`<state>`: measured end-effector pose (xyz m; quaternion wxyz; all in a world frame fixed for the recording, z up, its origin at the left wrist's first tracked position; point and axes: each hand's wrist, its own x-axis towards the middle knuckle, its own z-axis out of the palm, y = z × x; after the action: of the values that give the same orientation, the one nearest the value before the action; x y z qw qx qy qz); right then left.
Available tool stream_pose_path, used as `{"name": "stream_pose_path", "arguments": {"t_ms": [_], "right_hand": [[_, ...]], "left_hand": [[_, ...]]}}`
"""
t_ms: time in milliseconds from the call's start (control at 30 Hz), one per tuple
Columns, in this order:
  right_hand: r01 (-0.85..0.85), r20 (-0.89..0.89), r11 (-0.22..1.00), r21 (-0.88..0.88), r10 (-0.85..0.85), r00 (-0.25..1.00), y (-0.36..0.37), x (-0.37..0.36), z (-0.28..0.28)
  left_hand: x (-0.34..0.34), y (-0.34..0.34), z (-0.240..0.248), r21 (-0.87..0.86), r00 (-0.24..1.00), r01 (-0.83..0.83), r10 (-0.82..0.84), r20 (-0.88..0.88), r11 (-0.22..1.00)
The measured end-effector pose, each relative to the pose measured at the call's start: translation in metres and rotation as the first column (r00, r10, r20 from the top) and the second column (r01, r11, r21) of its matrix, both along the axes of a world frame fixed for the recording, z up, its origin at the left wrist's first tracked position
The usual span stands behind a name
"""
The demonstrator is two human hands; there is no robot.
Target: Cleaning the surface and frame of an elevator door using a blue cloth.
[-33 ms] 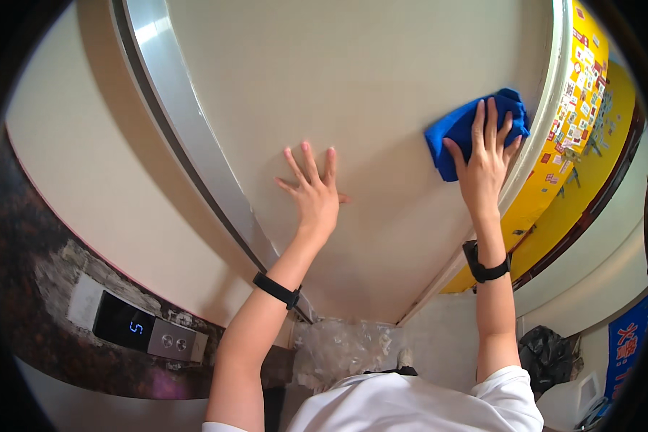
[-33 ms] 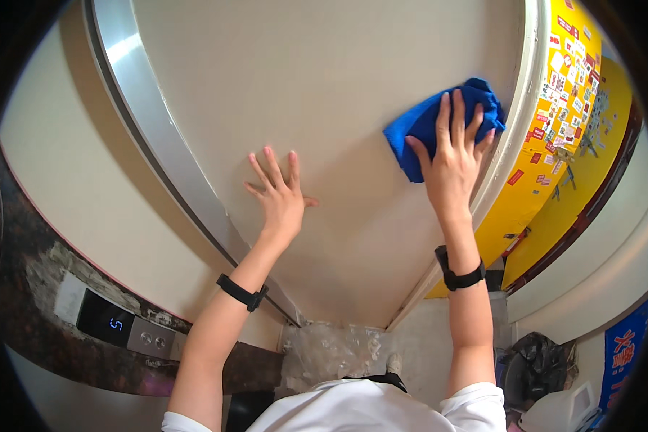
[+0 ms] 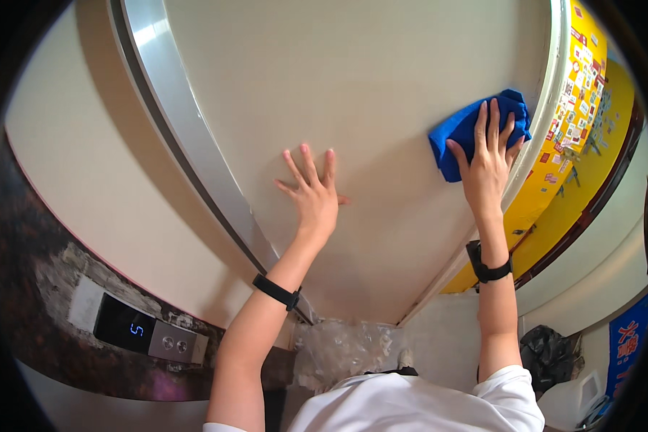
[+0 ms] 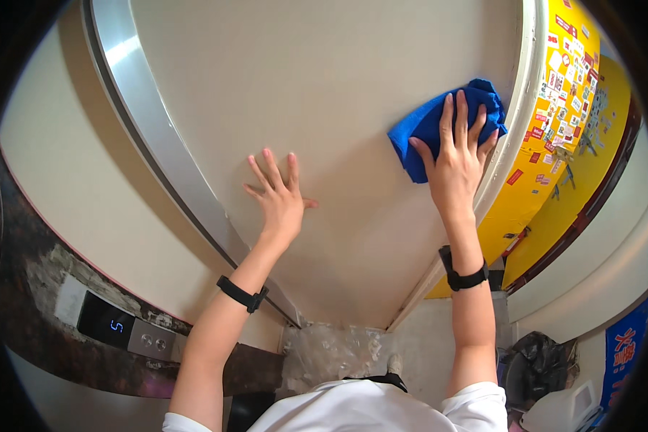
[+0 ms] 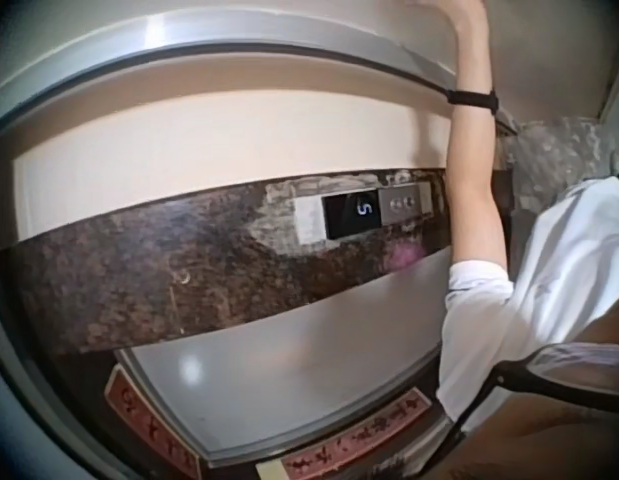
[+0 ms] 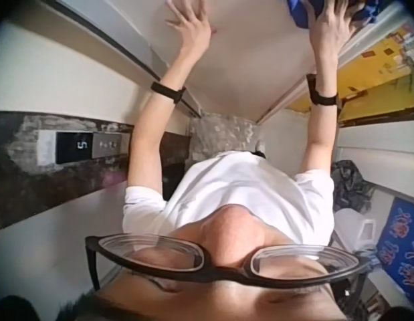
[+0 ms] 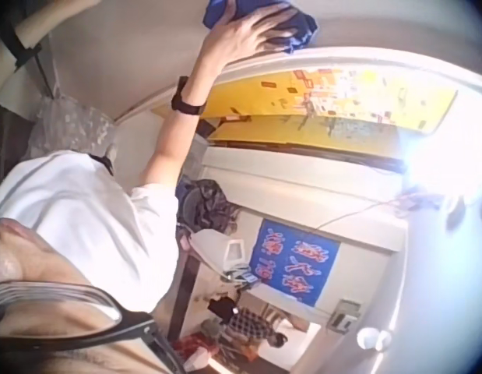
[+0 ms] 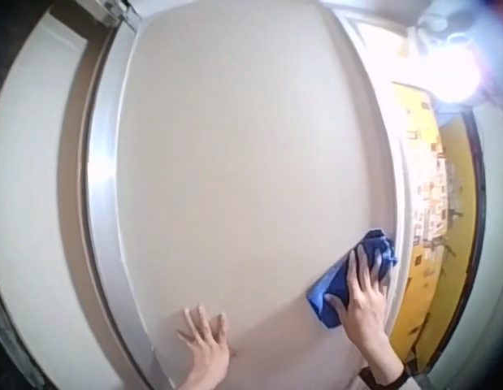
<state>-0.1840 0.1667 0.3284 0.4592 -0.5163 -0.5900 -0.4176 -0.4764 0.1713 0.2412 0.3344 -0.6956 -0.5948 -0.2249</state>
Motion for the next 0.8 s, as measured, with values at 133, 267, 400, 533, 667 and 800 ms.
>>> {"name": "stream_pose_path", "arguments": {"t_ms": [133,267,400,533,667,800], "right_hand": [[0.089,0.05,0.983,-0.158,-0.082,0.995,-0.008,0.016,-0.018],[0.133,0.066,0.937,-0.324,-0.118,0.991,-0.02,0.023,-0.05],[0.194,0.124,0.864,-0.465,-0.153,0.98,-0.023,0.021,-0.101],[0.165,0.142,0.822,-0.546,-0.103,0.985,-0.023,0.02,-0.168],[0.136,0.151,0.794,-0.592,-0.056,0.987,-0.022,0.011,-0.22],[0.022,0.063,0.845,-0.534,0.013,0.998,-0.017,-0.01,-0.24]], "left_hand": [[-0.003,-0.002,0.001,-0.037,0.999,-0.028,0.028,-0.018,0.999],[-0.001,-0.001,0.001,-0.003,0.999,-0.033,0.033,-0.023,0.999],[-0.002,0.0,0.0,0.006,0.999,-0.03,0.031,-0.026,1.0],[0.001,0.001,0.0,0.0,1.0,-0.02,0.02,-0.011,1.0],[0.0,0.0,-0.001,0.012,1.0,-0.014,0.014,-0.008,1.0],[-0.004,0.0,-0.001,-0.013,0.998,0.016,-0.015,0.055,1.0]]}}
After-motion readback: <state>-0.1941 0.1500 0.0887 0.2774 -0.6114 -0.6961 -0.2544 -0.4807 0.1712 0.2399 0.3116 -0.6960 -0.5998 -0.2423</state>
